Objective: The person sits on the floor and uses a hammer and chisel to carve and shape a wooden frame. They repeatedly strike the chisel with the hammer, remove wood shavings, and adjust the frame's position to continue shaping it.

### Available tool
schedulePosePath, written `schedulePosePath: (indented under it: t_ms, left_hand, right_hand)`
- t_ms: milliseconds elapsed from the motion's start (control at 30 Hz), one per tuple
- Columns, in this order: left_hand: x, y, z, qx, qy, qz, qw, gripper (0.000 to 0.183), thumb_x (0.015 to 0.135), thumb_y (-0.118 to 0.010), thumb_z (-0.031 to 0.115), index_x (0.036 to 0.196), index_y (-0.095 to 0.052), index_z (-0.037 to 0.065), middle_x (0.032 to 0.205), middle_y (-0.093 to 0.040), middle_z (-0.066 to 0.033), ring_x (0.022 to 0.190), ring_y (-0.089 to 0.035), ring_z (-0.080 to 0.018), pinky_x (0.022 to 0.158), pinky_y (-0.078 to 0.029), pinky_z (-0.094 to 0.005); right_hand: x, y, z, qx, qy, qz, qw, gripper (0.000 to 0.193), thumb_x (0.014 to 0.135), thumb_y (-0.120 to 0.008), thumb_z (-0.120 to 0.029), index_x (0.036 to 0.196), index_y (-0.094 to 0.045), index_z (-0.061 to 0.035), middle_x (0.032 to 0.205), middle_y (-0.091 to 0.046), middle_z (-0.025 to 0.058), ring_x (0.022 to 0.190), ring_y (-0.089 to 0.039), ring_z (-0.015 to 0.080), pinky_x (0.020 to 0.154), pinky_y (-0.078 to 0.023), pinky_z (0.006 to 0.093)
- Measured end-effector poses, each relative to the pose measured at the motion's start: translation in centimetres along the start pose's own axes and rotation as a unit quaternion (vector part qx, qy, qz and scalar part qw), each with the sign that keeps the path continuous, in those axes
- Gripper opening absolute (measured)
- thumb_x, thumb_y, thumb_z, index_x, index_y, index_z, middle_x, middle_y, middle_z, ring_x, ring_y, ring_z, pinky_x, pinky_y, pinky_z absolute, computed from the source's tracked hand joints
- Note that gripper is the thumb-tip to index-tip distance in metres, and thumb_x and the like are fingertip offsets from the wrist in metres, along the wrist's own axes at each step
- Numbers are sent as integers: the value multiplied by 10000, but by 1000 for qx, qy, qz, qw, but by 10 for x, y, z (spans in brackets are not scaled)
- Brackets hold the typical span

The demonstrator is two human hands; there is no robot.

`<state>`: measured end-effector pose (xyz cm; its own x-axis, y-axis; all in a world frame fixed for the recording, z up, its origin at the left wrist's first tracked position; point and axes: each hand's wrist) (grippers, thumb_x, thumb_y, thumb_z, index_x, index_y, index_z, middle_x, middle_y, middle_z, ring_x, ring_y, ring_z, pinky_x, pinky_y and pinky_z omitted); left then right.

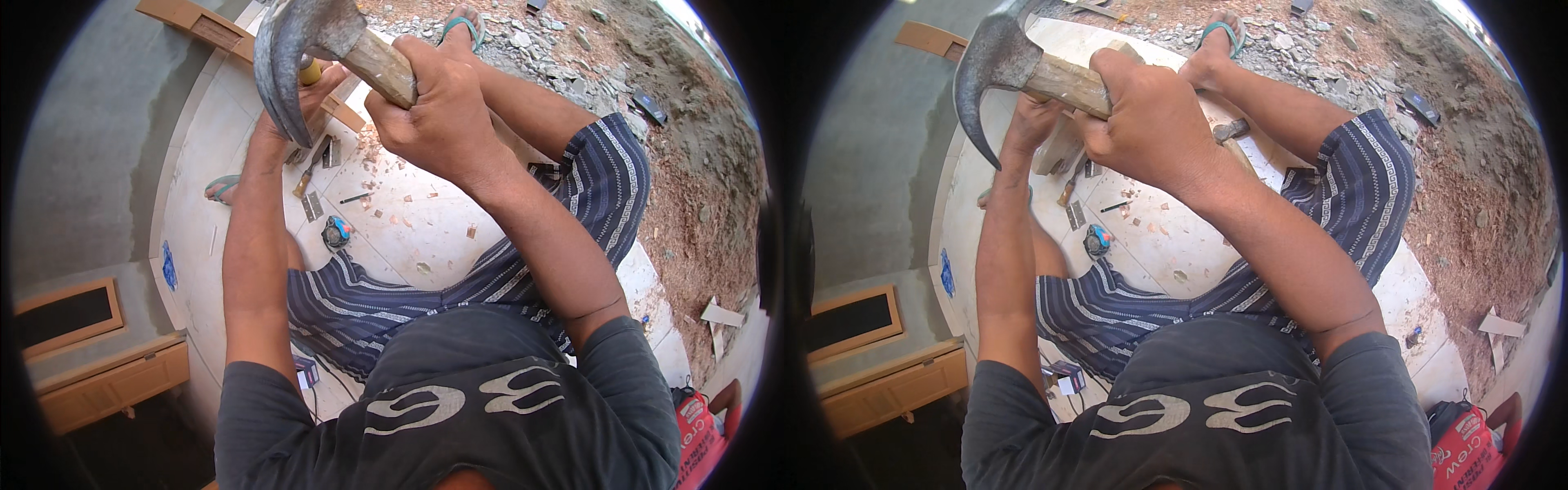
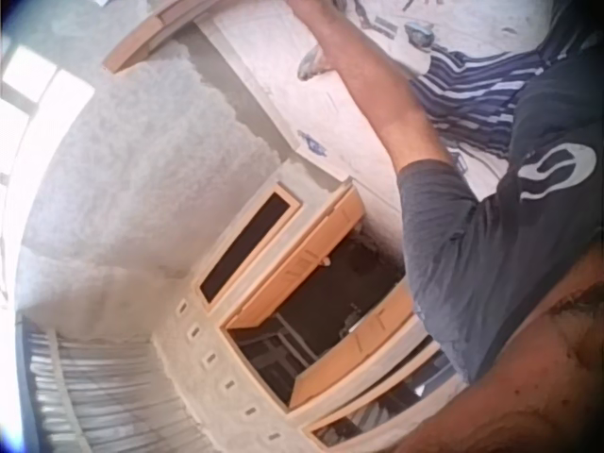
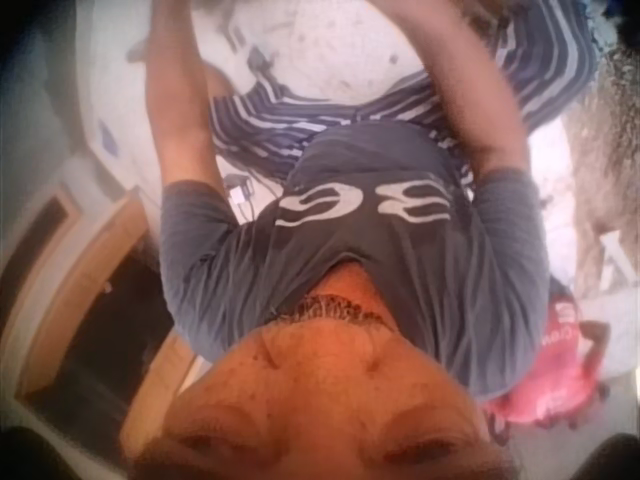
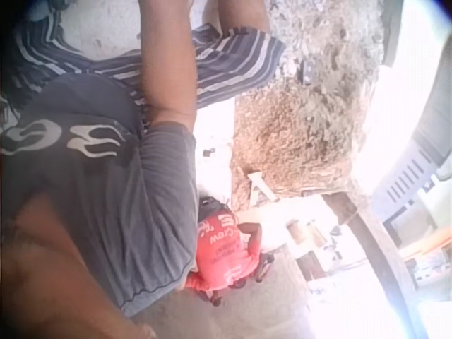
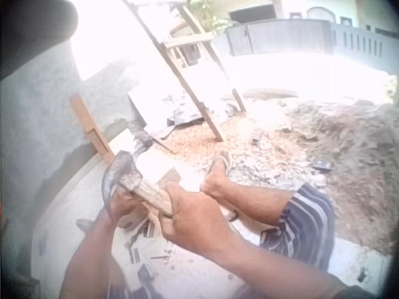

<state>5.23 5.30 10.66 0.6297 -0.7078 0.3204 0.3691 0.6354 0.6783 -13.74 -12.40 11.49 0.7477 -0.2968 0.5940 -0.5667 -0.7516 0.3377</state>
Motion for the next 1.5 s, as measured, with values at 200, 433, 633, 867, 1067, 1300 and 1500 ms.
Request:
schedulePosePath:
  t_ms: [200,433,633,867,1067,1300,1500]
  left_hand:
    - [-8,17,-34,-57,-52,-12,997,121,974,-749,129,1054,-754,39,960,-747,10,889,-652,-95,796,-554,-293]
    - [-6,9,-23,-57,-10,7,998,139,960,-769,160,1037,-762,44,896,-731,21,812,-630,-72,732,-537,-284]
    - [-1,11,-21,-92,49,23,994,107,950,-758,146,948,-758,38,840,-716,19,768,-636,-78,708,-536,-272]
    - [4,16,-40,-152,62,42,985,87,941,-730,108,969,-744,28,849,-722,-13,773,-660,-97,703,-553,-286]
    - [2,18,-41,-192,80,48,977,118,938,-734,126,1016,-720,39,839,-700,-7,768,-645,-99,709,-547,-286]
    - [5,16,-31,-208,95,68,971,114,936,-735,140,1009,-724,53,848,-690,3,773,-627,-89,715,-526,-277]
    - [3,9,-26,-215,101,85,968,117,921,-733,127,1000,-728,42,817,-691,-8,731,-627,-98,675,-524,-283]
  right_hand:
    - [10,0,-12,-23,-27,-81,996,236,797,-685,-162,932,-682,32,783,-705,263,795,-729,437,750,-588,518]
    - [18,-4,-2,-81,-56,-134,986,212,806,-689,-160,917,-663,18,786,-705,264,806,-730,431,749,-586,525]
    - [25,-13,-7,-62,-30,-68,995,225,804,-679,-157,940,-680,22,806,-718,261,815,-737,433,758,-598,516]
    - [33,-18,-17,-53,-4,-41,998,238,791,-690,-169,938,-700,18,827,-726,265,825,-748,413,762,-609,502]
    - [49,-9,-28,-126,-24,-143,981,235,789,-698,-150,940,-684,30,818,-717,266,824,-737,419,754,-605,511]
    - [66,-5,-35,-141,-38,-205,968,255,798,-715,-158,937,-665,49,793,-717,258,803,-743,426,746,-608,494]
    - [63,-20,-19,-129,-27,-190,973,266,820,-714,-199,951,-654,25,795,-717,248,809,-738,432,758,-602,512]
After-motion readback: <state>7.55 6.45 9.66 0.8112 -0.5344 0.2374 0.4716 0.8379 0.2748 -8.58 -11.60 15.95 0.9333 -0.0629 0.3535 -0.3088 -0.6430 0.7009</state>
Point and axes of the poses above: each hand's wrist, its own x-axis towards the middle knuckle, its own y-axis out of the back of the hand, z = x × y
